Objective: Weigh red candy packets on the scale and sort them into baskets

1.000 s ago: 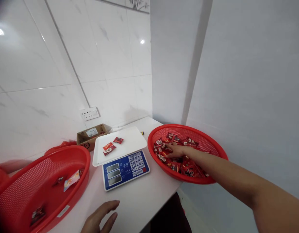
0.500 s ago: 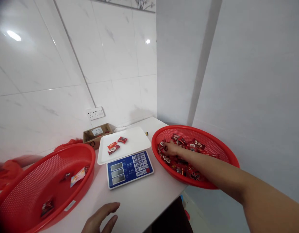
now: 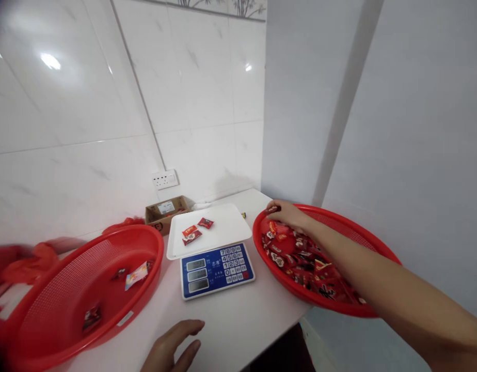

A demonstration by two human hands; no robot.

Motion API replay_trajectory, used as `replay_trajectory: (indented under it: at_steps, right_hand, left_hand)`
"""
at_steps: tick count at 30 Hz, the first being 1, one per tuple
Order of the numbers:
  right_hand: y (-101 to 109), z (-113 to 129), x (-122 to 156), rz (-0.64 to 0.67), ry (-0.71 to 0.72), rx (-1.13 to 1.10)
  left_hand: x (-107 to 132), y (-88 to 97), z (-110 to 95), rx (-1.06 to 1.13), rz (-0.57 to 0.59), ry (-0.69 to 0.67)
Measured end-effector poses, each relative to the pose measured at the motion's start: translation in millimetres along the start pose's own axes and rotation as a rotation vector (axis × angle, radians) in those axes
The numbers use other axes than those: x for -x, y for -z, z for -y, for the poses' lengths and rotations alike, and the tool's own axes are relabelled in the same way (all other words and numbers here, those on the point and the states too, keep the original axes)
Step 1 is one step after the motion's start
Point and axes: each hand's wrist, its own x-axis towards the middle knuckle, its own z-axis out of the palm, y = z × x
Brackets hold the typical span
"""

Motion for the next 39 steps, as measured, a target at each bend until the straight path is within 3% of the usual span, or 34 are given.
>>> replay_trajectory:
  at_steps: [3, 7, 10, 13, 20, 27, 31, 39]
  right_hand:
    - [-27.1, 38.7, -14.0, 0.041, 0.078, -0.144]
    - [-83.8, 77.2, -30.6, 0.114, 0.147, -0.235]
    - [-121.2, 90.2, -38.4, 0.17, 0.161, -0.222]
    - [-141.5, 94.7, -43.1, 0.205, 0.153, -0.19]
    - [-145.9, 98.2, -40.8, 0.3, 0.142, -0.105]
    - [-133.8, 95.8, -35.3, 0.298, 0.08, -0.091]
    - [-123.1, 95.1, -37.4, 0.27, 0.077, -0.101]
    - [-120.9, 100.1, -30.9, 0.218, 0.148, -0.052]
  left_hand:
    - [-1.6, 1.5, -4.5, 0.014, 0.026, 0.047]
    - [5.6, 3.7, -2.1, 0.015, 0.046, 0.072]
    - [15.3, 6.6, 1.8, 0.017, -0.046, 0.092]
    - [24.4, 8.6, 5.0, 0.03, -0.096, 0.132]
    - [32.1, 8.0, 11.6, 0.048, -0.091, 0.162]
    - [25.4, 12.2, 11.5, 0.017, 0.087, 0.162]
    - [23.5, 8.5, 9.3, 0.015, 0.015, 0.19]
    - [22.6, 6.7, 7.4, 0.05, 0.054, 0.251]
